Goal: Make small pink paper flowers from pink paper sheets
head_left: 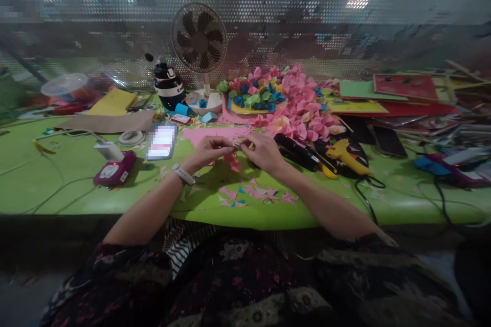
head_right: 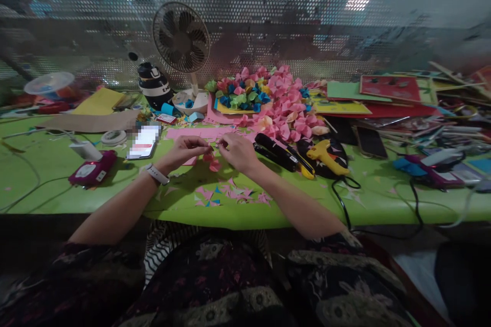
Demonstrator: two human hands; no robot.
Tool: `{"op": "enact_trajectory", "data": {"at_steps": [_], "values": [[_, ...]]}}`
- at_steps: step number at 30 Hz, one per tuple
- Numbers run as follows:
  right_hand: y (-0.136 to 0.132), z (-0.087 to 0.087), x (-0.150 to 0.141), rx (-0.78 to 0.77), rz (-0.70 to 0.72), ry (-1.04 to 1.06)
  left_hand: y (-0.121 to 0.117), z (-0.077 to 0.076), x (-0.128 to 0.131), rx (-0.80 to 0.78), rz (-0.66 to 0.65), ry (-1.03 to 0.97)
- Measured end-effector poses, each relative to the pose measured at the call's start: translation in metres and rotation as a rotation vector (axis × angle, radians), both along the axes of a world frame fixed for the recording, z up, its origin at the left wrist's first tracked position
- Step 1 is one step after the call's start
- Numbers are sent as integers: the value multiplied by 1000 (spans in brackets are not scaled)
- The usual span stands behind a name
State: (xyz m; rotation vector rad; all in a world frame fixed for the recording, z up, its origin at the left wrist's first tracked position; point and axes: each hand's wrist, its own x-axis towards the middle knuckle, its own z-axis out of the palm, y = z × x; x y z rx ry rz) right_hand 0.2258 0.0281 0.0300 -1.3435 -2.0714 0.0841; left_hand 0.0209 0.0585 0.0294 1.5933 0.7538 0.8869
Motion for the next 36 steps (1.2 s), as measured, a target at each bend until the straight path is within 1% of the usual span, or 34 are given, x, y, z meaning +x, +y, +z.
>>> {"op": "enact_trajectory", "data": {"at_steps": [4,6,8,10,14,17,20,23,25,29,33,36], "values": [[2,-1,1,9,-11,35,-4,3,-1,-133,-59,-28],[1,1,0,2,-19,86,-6,4,0,-170,-27,-28],[0,4,-1,-35,-13,165,-7,5,1,-168,35,-46],[-3,8,-2,-136,49,266,-8,6,3,-165,62,-66],[-8,13,-7,-401,246,443,-10,3,6,-158,12,-57],[-10,9,-12,-475,296,623,-11,-1,7,-133,-14,-24],[-8,4,-15,-473,271,827,-13,-2,9,-94,-16,-2],[-5,1,-16,-479,237,937,-15,-1,10,-89,-33,-14],[-4,1,-15,-505,221,965,-17,0,10,-115,-37,-40],[-2,0,-11,-561,153,979,-19,2,9,-200,-2,-80],[-2,0,-8,-535,99,991,-19,0,7,-290,-16,-38],[-3,4,-7,-544,71,1053,-19,-1,7,-344,-32,-18]]}}
